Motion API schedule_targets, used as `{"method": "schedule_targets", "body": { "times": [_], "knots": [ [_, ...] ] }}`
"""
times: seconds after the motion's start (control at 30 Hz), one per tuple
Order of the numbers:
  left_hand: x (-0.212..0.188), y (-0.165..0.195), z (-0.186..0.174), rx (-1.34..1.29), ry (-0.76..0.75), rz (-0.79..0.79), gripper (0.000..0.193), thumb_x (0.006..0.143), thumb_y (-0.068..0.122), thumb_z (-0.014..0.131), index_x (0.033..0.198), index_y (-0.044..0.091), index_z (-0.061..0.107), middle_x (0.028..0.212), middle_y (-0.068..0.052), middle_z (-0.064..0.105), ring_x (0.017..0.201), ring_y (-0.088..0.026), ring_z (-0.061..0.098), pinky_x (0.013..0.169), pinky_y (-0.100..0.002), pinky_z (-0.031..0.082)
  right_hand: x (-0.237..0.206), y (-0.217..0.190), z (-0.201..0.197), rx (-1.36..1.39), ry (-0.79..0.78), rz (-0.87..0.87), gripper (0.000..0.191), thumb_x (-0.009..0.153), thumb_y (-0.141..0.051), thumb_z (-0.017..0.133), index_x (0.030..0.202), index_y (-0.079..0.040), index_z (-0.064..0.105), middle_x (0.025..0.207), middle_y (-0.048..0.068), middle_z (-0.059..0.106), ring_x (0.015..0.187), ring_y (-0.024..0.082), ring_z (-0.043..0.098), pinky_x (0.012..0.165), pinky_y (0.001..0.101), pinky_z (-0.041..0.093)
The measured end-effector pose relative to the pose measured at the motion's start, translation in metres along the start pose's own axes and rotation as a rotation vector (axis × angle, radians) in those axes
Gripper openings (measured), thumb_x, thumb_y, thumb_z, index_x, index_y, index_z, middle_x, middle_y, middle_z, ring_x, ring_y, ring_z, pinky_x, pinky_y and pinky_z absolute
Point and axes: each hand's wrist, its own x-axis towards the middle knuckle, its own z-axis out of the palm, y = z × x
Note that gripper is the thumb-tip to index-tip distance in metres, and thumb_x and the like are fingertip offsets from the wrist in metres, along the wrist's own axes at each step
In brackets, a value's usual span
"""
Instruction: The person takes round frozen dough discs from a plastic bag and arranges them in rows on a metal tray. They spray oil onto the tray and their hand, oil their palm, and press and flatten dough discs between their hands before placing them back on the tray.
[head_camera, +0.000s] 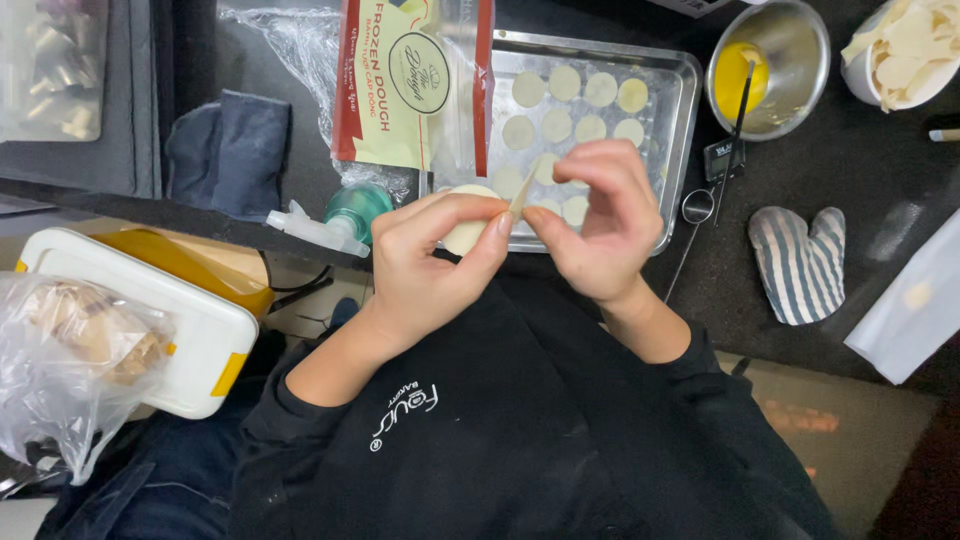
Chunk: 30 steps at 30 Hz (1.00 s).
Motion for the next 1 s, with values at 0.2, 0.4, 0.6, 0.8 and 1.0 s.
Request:
{"method": "schedule_targets", "body": {
  "times": [0.2, 0.4, 0.6, 0.8, 1.0],
  "knots": [
    [0.001, 0.017, -0.006, -0.040, -0.062, 0.030, 0.011, 0.095, 0.001, 0.074, 0.106, 0.000, 0.072, 0.101, -0.012, 0.076, 0.090, -0.019, 0.077, 0.079, -0.027, 0.058, 0.010, -0.032, -0.009, -0.255, -0.160, -0.237, 0.022, 0.082, 0.007, 0.083, 0.099, 0.004, 0.070, 0.099, 0.017, 0.072, 0.093, 0.029, 0.072, 0.082, 0.0332, 0.057],
    [-0.001, 0.025, -0.012, 0.016, -0.103, 0.105, 0.013, 0.095, 0.002, 0.075, 0.108, 0.001, 0.071, 0.102, -0.011, 0.075, 0.089, -0.021, 0.077, 0.077, -0.028, 0.059, 0.013, -0.044, -0.019, -0.239, -0.268, -0.165, 0.018, 0.083, 0.009, 0.080, 0.098, 0.005, 0.071, 0.098, 0.017, 0.073, 0.092, 0.029, 0.074, 0.077, 0.0314, 0.058],
    [-0.001, 0.031, -0.015, 0.150, -0.112, 0.192, 0.013, 0.094, 0.002, 0.076, 0.105, 0.003, 0.068, 0.097, -0.009, 0.072, 0.085, -0.024, 0.074, 0.073, -0.032, 0.057, 0.016, -0.049, -0.020, -0.245, -0.338, -0.143, 0.015, 0.085, 0.008, 0.079, 0.097, 0.005, 0.071, 0.098, 0.016, 0.074, 0.092, 0.027, 0.074, 0.077, 0.0305, 0.058],
    [-0.001, 0.039, -0.019, 0.235, -0.139, 0.222, 0.017, 0.094, 0.004, 0.076, 0.107, 0.004, 0.065, 0.097, -0.009, 0.070, 0.085, -0.026, 0.071, 0.074, -0.035, 0.057, 0.019, -0.053, -0.019, -0.258, -0.379, -0.133, 0.013, 0.086, 0.006, 0.078, 0.097, 0.005, 0.071, 0.098, 0.015, 0.074, 0.092, 0.027, 0.075, 0.078, 0.0306, 0.058],
    [0.000, 0.040, -0.019, 0.231, -0.141, 0.218, 0.018, 0.094, 0.005, 0.076, 0.107, 0.004, 0.065, 0.097, -0.009, 0.069, 0.085, -0.026, 0.071, 0.074, -0.035, 0.056, 0.020, -0.054, -0.020, -0.236, -0.385, -0.111, 0.014, 0.086, 0.006, 0.077, 0.098, 0.004, 0.071, 0.099, 0.015, 0.074, 0.092, 0.026, 0.075, 0.078, 0.0300, 0.059]
  ]
}}
